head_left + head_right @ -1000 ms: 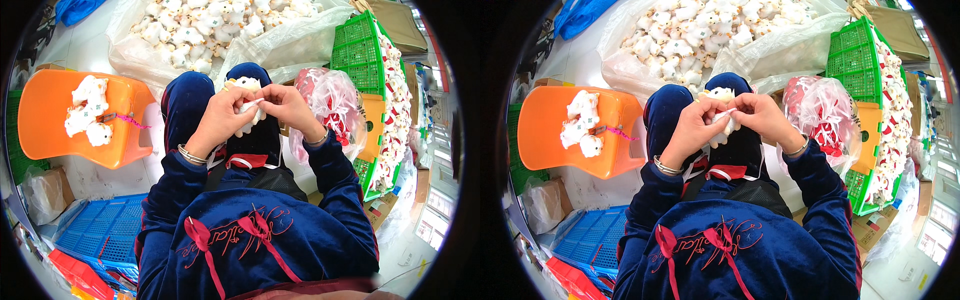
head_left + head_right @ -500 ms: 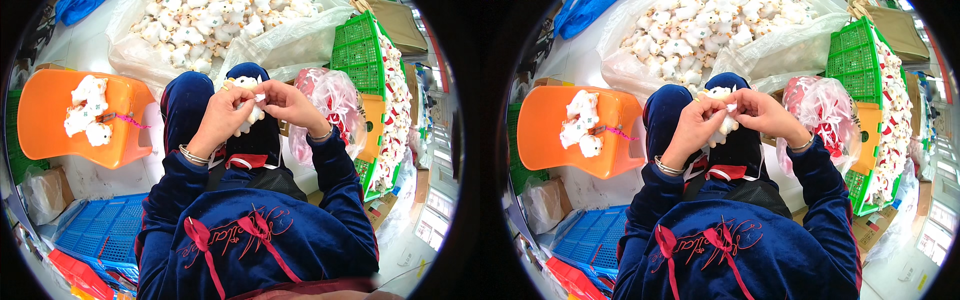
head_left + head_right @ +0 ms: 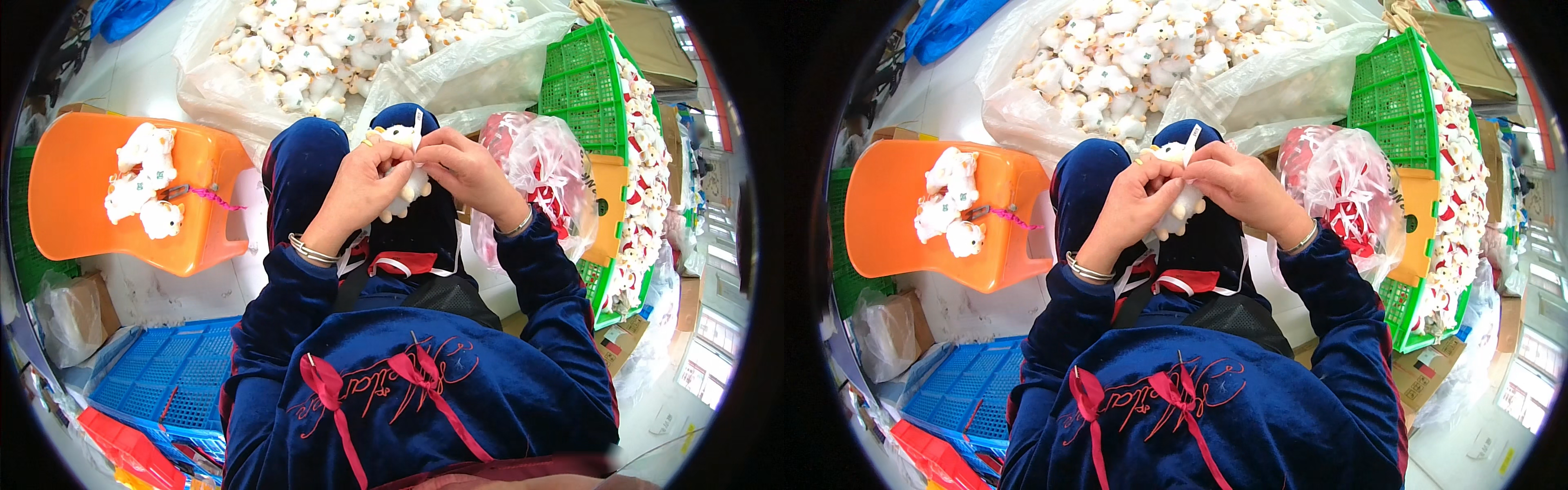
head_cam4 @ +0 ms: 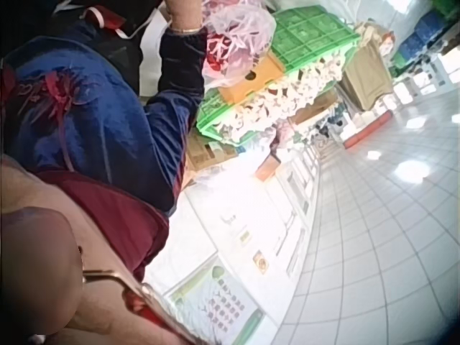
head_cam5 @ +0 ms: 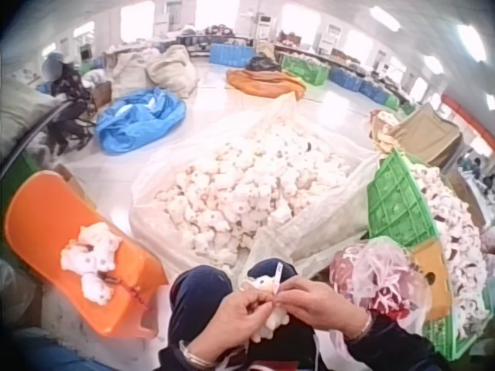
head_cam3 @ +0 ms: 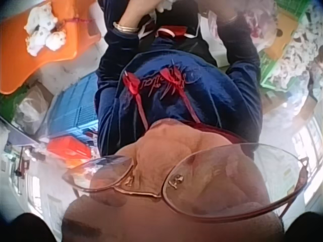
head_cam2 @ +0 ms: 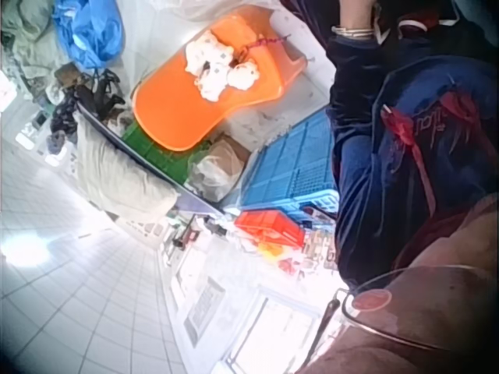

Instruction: The person sits on the floor and ties red ribbons around the necks of small white plush toys. They pick up each toy, wrap the ribbon, and tie a bow before placing the finished toy on an orange stool.

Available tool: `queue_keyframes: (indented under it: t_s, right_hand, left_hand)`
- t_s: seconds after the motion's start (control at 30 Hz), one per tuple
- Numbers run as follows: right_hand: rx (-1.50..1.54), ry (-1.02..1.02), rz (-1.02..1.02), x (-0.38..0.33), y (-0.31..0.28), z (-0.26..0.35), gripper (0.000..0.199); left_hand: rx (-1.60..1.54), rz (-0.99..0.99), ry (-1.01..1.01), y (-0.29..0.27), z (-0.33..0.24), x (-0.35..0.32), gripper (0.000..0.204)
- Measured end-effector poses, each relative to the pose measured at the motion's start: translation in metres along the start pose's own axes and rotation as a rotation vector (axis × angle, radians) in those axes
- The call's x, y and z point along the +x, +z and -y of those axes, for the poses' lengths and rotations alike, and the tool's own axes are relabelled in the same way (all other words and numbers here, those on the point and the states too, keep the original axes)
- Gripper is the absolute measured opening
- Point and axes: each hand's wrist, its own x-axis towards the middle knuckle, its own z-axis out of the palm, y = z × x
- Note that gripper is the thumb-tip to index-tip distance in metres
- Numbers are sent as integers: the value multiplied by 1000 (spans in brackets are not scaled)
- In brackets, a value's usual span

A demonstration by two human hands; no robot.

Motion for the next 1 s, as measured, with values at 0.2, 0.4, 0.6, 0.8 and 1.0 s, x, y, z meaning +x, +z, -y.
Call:
queue_keyframes:
  t_s: [0.2, 0.4, 0.6, 0.8, 1.0]
  right_hand:
    - [42, 67, 14, 2, -7, 3, 16]
    - [60, 90, 26, 5, -8, 0, 14]
    - [142, 90, 90, 12, -15, 4, 9]
    - [210, 218, 112, 16, -15, 7, 9]
    - [274, 341, 134, 18, -17, 3, 13]
  left_hand:
    - [-79, -24, 10, 3, 4, -1, 20]
    - [6, -47, 54, 4, 4, 0, 13]
    - [78, -79, 119, 6, 3, -3, 11]
    - [235, -129, 274, 6, 4, -7, 10]
    - [320, -249, 298, 18, 0, -11, 17]
